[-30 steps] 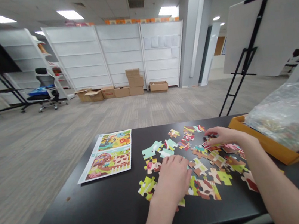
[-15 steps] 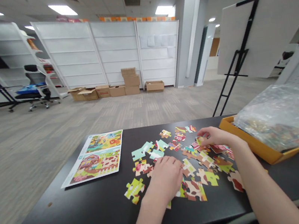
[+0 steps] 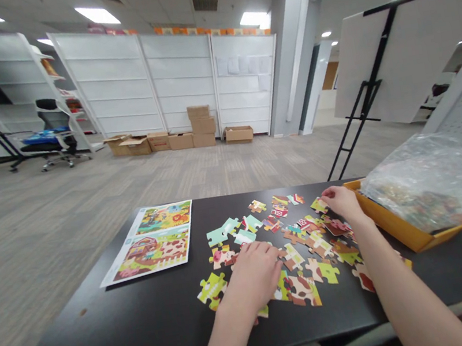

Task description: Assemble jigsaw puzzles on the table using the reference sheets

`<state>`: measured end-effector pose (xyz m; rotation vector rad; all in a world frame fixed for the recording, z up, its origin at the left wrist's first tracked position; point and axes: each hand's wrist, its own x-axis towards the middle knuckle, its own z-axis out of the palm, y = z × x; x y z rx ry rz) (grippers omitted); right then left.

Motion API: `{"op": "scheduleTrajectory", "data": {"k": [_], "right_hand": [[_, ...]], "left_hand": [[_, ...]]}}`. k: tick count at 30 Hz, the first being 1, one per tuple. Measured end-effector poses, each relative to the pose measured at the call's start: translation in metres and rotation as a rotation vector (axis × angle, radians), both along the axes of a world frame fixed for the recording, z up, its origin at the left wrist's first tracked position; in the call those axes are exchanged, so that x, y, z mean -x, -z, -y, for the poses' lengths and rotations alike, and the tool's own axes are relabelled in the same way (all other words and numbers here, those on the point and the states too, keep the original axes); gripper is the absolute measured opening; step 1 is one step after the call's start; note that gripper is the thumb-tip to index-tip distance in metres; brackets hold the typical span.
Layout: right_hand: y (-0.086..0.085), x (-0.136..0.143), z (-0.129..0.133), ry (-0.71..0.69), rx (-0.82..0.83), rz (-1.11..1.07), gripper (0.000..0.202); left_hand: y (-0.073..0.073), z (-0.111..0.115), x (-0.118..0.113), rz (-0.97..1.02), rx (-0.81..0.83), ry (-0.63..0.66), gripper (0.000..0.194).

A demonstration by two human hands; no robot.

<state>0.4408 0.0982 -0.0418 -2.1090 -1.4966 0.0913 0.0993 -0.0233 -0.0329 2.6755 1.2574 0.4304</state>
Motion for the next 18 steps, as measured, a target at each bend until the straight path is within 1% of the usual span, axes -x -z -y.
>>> {"op": "scheduleTrajectory", "data": {"k": [2,4,6,7,8,10,13,16,18], "right_hand": [[-0.005,0.002,0.002,-0.053,0.004,0.061,0.023],[-0.011,0.005,0.007,-0.214,0.086,0.070,0.026],[-0.017,0.008,0.013,-0.427,0.268,-0.007,0.034],[-0.020,0.009,0.016,-0.510,0.368,-0.053,0.041],[-0.021,0.009,0.018,-0.559,0.456,-0.087,0.049],[-0.020,0.010,0.021,-0.575,0.555,-0.113,0.061],[-0.017,0.010,0.020,-0.542,0.581,-0.112,0.069],[-0.015,0.012,0.018,-0.518,0.554,-0.099,0.068],[-0.017,0.015,0.018,-0.489,0.510,-0.114,0.063]], "left_hand": [[-0.001,0.000,0.002,0.002,-0.006,-0.006,0.017],[-0.003,0.000,0.005,0.009,-0.007,-0.010,0.017],[-0.005,0.000,0.006,0.012,-0.004,-0.012,0.017],[-0.005,0.000,0.007,0.010,-0.004,-0.013,0.017],[-0.005,0.001,0.007,0.007,-0.005,-0.013,0.017],[-0.003,0.001,0.006,0.002,-0.011,-0.011,0.017],[0.002,0.002,0.005,0.010,-0.021,-0.008,0.015],[0.005,0.001,0.003,0.004,-0.016,-0.010,0.013],[0.005,0.001,0.002,-0.006,-0.007,-0.009,0.014]]}}
